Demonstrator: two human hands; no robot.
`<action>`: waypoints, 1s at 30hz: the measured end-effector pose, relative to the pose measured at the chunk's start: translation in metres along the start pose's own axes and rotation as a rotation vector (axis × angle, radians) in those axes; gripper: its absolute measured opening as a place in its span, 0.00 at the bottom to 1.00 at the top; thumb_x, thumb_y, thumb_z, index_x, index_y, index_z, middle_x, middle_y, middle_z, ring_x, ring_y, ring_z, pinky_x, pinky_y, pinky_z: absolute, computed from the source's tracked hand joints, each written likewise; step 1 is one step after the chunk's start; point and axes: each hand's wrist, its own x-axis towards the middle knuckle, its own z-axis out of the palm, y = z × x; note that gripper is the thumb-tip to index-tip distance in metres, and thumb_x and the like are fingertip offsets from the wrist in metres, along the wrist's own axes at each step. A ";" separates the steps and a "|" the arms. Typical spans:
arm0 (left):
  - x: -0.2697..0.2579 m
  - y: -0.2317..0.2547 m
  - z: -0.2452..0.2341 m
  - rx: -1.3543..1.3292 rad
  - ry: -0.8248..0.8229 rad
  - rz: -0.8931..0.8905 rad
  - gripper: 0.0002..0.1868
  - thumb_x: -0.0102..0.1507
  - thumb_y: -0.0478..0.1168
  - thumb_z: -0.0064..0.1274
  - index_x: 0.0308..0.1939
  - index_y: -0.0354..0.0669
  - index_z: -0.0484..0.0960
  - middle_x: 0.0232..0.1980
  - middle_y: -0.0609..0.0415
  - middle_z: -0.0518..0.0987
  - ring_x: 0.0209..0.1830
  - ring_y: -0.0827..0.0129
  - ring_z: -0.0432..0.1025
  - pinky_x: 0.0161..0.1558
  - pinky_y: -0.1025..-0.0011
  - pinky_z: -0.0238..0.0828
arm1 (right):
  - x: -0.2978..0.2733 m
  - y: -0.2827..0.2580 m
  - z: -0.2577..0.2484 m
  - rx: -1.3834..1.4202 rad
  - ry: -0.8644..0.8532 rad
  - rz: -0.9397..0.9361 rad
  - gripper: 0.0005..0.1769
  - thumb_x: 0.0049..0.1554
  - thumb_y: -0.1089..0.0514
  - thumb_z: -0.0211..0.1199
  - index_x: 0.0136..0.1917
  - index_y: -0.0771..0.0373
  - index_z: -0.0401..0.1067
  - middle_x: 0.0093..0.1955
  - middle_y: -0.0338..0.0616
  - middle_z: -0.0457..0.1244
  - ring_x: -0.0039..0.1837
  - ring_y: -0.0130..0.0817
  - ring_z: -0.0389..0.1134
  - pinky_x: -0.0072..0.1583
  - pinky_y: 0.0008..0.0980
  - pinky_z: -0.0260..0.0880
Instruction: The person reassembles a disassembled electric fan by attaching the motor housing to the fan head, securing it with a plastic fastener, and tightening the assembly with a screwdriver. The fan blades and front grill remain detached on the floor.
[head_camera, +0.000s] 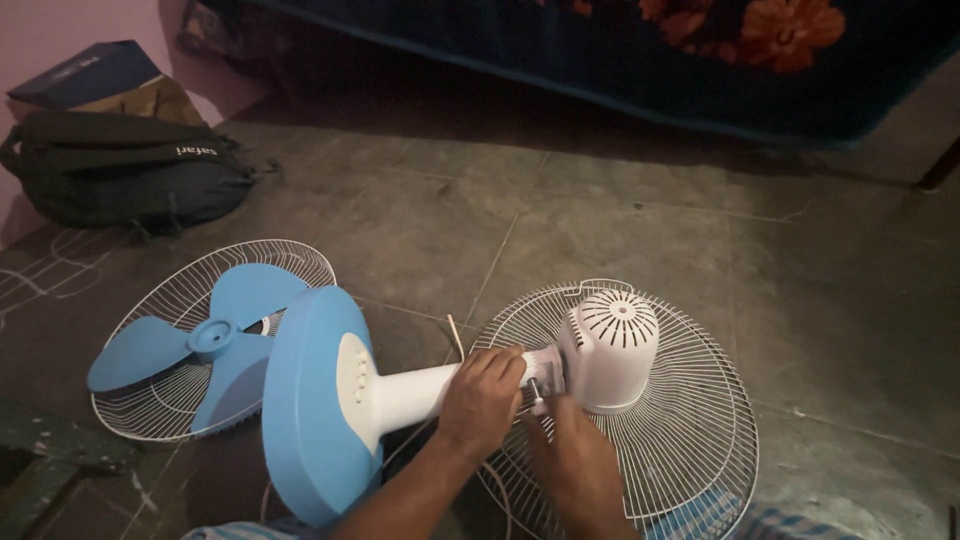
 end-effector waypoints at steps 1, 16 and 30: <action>0.000 -0.001 0.001 -0.002 -0.005 -0.005 0.16 0.52 0.30 0.57 0.44 0.34 0.76 0.58 0.42 0.79 0.58 0.49 0.73 0.60 0.56 0.67 | 0.001 0.001 0.002 -0.066 -0.046 0.008 0.19 0.57 0.48 0.65 0.51 0.63 0.68 0.44 0.53 0.71 0.39 0.45 0.74 0.42 0.43 0.75; -0.002 0.002 0.001 0.025 -0.027 0.011 0.22 0.50 0.30 0.61 0.48 0.35 0.78 0.58 0.45 0.80 0.59 0.51 0.72 0.61 0.58 0.67 | 0.017 0.023 0.006 1.270 -0.213 0.648 0.14 0.63 0.55 0.62 0.47 0.72 0.71 0.36 0.48 0.65 0.35 0.33 0.66 0.38 0.34 0.69; -0.003 0.000 -0.009 0.019 -0.050 0.021 0.22 0.53 0.31 0.60 0.51 0.33 0.76 0.59 0.41 0.79 0.60 0.50 0.73 0.63 0.57 0.66 | 0.004 0.003 0.014 0.407 0.039 0.128 0.15 0.56 0.55 0.67 0.54 0.64 0.73 0.42 0.51 0.72 0.40 0.36 0.74 0.42 0.35 0.75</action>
